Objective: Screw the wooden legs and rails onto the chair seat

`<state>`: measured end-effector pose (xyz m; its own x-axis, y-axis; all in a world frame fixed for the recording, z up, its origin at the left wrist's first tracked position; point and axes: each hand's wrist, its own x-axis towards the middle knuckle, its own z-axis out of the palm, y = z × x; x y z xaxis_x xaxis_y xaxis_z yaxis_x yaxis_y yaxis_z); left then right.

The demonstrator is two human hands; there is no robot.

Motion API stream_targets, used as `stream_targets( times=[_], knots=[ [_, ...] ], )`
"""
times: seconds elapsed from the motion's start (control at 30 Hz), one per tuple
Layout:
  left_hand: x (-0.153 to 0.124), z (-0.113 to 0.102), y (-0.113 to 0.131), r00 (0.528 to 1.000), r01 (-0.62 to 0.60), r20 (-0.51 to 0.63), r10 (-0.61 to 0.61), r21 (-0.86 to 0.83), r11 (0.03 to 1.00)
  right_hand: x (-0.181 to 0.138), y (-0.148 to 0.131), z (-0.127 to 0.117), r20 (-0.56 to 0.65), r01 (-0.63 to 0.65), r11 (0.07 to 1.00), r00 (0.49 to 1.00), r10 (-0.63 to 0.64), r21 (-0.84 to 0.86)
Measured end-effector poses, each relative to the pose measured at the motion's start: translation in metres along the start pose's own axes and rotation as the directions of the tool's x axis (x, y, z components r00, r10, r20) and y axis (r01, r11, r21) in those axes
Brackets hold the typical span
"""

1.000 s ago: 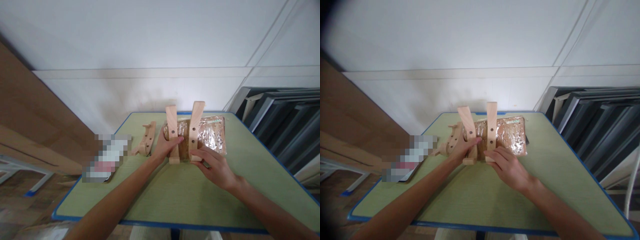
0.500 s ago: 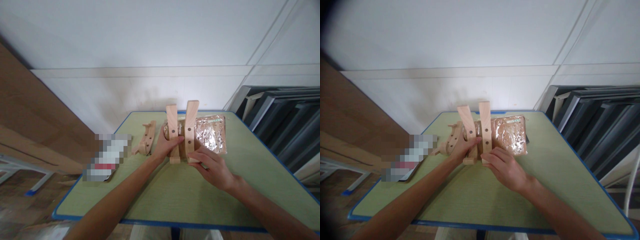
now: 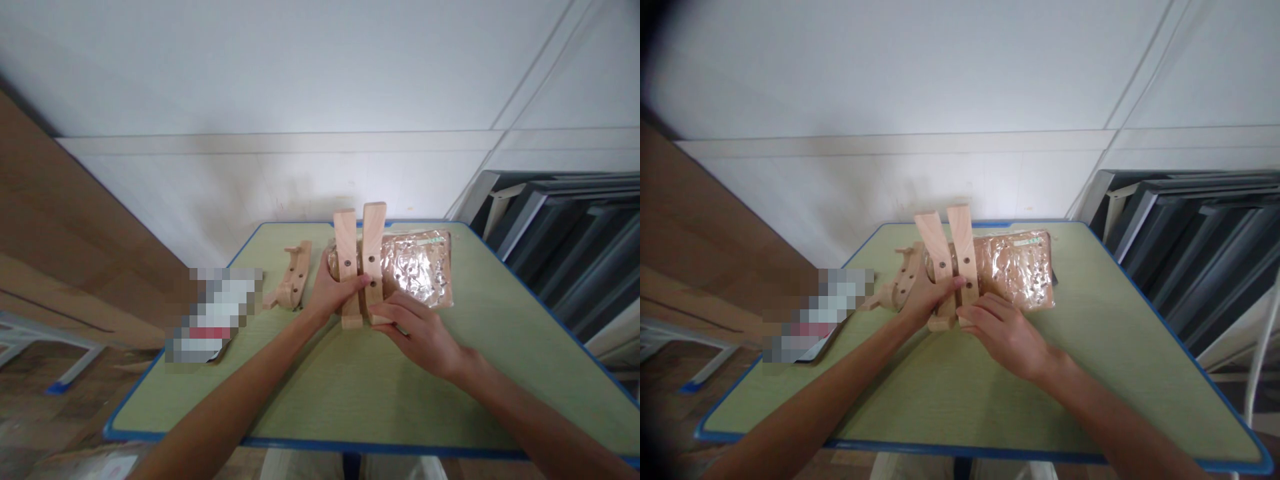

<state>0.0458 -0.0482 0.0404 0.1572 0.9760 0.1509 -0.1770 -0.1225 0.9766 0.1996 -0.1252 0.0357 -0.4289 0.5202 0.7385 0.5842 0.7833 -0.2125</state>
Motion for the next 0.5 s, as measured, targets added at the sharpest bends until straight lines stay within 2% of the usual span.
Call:
stream_targets(
  times=[0.3, 0.5],
  knots=[
    [-0.0006, -0.0009, 0.0031, 0.999, 0.008, 0.04, -0.006, -0.04, 0.999, 0.0035, -0.0016, -0.004, 0.012, -0.034, 0.999, 0.999, 0.033, 0.037],
    [0.001, -0.0012, 0.001, 1.0, -0.015, 0.023, 0.015, -0.015, 1.0, 0.0007, 0.0001, -0.0035, 0.013, -0.045, 0.998, 0.999, 0.045, 0.042]
  ],
)
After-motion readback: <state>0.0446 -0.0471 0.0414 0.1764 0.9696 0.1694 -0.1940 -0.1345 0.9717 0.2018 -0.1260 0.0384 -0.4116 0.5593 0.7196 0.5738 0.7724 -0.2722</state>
